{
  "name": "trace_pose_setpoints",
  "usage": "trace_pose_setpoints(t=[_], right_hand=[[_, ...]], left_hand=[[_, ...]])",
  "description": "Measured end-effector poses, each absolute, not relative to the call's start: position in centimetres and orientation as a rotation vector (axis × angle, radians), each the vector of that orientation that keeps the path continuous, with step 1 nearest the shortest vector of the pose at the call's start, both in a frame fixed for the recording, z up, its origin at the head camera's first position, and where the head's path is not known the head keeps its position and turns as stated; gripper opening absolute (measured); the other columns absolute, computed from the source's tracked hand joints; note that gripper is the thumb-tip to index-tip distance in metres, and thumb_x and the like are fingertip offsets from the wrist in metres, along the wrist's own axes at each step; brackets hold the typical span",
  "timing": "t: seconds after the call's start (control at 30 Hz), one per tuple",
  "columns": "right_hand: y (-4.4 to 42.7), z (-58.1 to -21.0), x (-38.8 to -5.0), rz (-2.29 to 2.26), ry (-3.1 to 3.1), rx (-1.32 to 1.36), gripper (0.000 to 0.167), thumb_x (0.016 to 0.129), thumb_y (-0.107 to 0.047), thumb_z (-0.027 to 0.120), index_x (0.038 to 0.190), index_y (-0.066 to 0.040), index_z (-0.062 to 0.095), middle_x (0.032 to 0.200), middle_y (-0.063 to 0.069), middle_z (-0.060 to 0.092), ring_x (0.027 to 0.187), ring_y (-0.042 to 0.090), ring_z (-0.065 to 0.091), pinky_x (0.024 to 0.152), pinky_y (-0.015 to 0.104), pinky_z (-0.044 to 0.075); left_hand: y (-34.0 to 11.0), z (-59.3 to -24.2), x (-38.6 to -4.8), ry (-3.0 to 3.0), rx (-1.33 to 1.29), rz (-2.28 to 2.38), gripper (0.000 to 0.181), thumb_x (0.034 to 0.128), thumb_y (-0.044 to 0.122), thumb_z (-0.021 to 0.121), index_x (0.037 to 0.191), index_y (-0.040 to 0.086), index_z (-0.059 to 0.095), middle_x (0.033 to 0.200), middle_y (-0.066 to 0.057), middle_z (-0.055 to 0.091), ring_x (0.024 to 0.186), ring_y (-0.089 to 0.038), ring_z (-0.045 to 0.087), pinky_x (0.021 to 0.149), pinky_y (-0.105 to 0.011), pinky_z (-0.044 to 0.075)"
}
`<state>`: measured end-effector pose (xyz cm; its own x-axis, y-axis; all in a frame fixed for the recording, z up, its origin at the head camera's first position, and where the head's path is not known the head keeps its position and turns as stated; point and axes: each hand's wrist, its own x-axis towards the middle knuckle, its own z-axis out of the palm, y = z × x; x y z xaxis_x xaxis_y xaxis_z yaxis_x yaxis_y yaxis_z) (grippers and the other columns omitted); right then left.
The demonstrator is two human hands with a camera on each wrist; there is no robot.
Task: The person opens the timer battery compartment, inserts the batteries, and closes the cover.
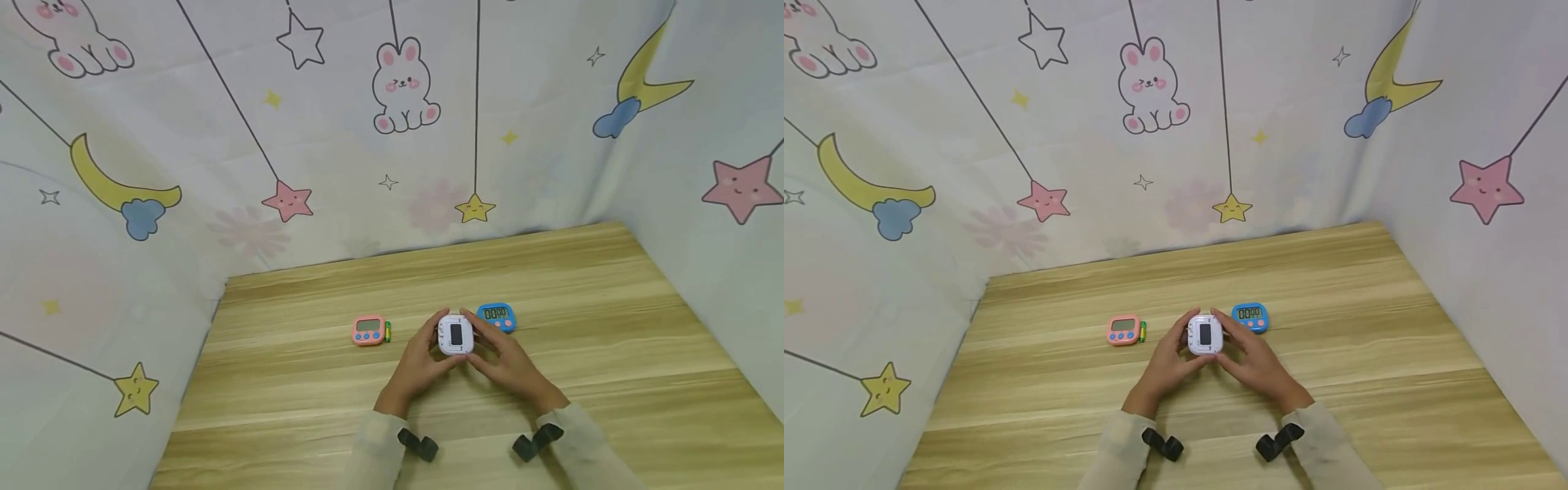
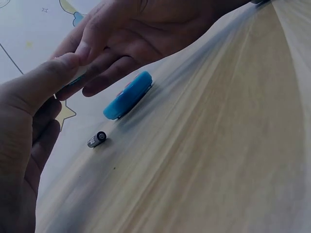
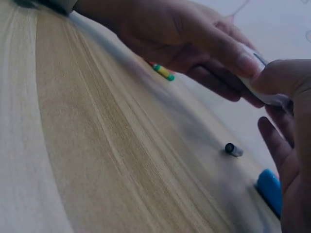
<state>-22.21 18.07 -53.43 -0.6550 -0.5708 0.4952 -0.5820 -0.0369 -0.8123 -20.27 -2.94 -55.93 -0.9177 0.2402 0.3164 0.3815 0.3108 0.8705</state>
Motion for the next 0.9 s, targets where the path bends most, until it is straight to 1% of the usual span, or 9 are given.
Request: trace_pose_setpoints(t=[0.07,0.17,0.23,0.3,0.37,0.53,0.67,0.77,0.9], right_hand=[[18.0,-54.4,-22.6,1.842,-2.155,1.317,0.073,0.084,0.016,0.065,0.148,0.009,0.028,0.149,0.029,0.033,0.134,0.034,0.04,0.101,0.031,0.042],[18.0,-55.7,-23.0,1.842,-2.151,1.308,0.076,0.086,0.015,0.064,0.151,0.003,0.027,0.152,0.024,0.031,0.136,0.031,0.038,0.101,0.03,0.041],[18.0,-56.5,-23.3,1.803,-2.164,1.281,0.076,0.086,0.013,0.064,0.151,0.0,0.028,0.153,0.02,0.032,0.136,0.027,0.039,0.1,0.029,0.042],[17.9,-56.5,-23.2,1.735,-2.176,1.237,0.075,0.085,0.013,0.066,0.15,0.0,0.031,0.152,0.017,0.035,0.135,0.027,0.04,0.099,0.029,0.043],[17.8,-56.2,-23.0,1.669,-2.18,1.196,0.072,0.084,0.013,0.067,0.148,0.001,0.036,0.151,0.017,0.038,0.134,0.025,0.042,0.096,0.029,0.046],[17.5,-54.3,-22.0,1.608,-2.173,1.144,0.064,0.082,0.016,0.067,0.141,0.009,0.043,0.143,0.025,0.044,0.128,0.033,0.047,0.087,0.039,0.051],[17.4,-53.3,-21.6,1.594,-2.194,1.116,0.057,0.082,0.015,0.067,0.136,0.012,0.047,0.138,0.027,0.048,0.124,0.039,0.049,0.085,0.042,0.052],[17.4,-53.7,-21.8,1.614,-2.161,1.098,0.051,0.083,0.016,0.067,0.131,0.013,0.051,0.131,0.027,0.053,0.116,0.038,0.055,0.083,0.037,0.053],[17.3,-55.5,-22.6,1.651,-2.131,1.039,0.042,0.084,0.015,0.065,0.125,0.009,0.057,0.122,0.021,0.059,0.104,0.029,0.063,0.08,0.027,0.054]], left_hand=[[-2.9,-55.9,-20.3,-2.447,-0.572,-1.666,0.085,0.0802,0.02,0.081,0.15,0.018,0.033,0.136,-0.004,0.053,0.122,-0.015,0.053,0.099,-0.03,0.044],[-2.8,-56.0,-20.3,-2.453,-0.571,-1.639,0.085,0.0804,0.018,0.081,0.15,0.018,0.032,0.134,-0.005,0.054,0.12,-0.015,0.054,0.097,-0.029,0.045],[-2.7,-56.0,-20.3,-2.471,-0.558,-1.609,0.085,0.0814,0.019,0.08,0.151,0.019,0.031,0.135,-0.005,0.054,0.118,-0.014,0.055,0.095,-0.028,0.047],[-2.7,-56.1,-20.4,-2.485,-0.555,-1.58,0.084,0.0828,0.021,0.079,0.151,0.022,0.03,0.135,-0.005,0.053,0.116,-0.013,0.056,0.093,-0.027,0.048],[-2.7,-56.3,-20.5,-2.499,-0.539,-1.572,0.084,0.0834,0.02,0.079,0.152,0.023,0.029,0.135,-0.006,0.054,0.112,-0.012,0.058,0.089,-0.027,0.05],[-2.5,-56.4,-20.5,-2.469,-0.532,-1.673,0.081,0.0841,0.017,0.078,0.151,0.021,0.032,0.135,-0.009,0.054,0.107,-0.013,0.063,0.085,-0.026,0.052],[-2.5,-56.5,-20.5,-2.446,-0.516,-1.78,0.067,0.0906,0.018,0.071,0.148,0.019,0.036,0.131,-0.011,0.057,0.101,-0.015,0.066,0.08,-0.026,0.054],[-2.6,-56.5,-20.4,-2.436,-0.488,-1.828,0.054,0.0947,0.02,0.065,0.143,0.022,0.041,0.123,-0.01,0.063,0.096,-0.014,0.068,0.075,-0.026,0.055],[-2.5,-56.4,-20.3,-2.403,-0.473,-1.906,0.047,0.094,0.022,0.067,0.137,0.021,0.046,0.117,-0.007,0.067,0.093,-0.013,0.069,0.074,-0.028,0.056]])
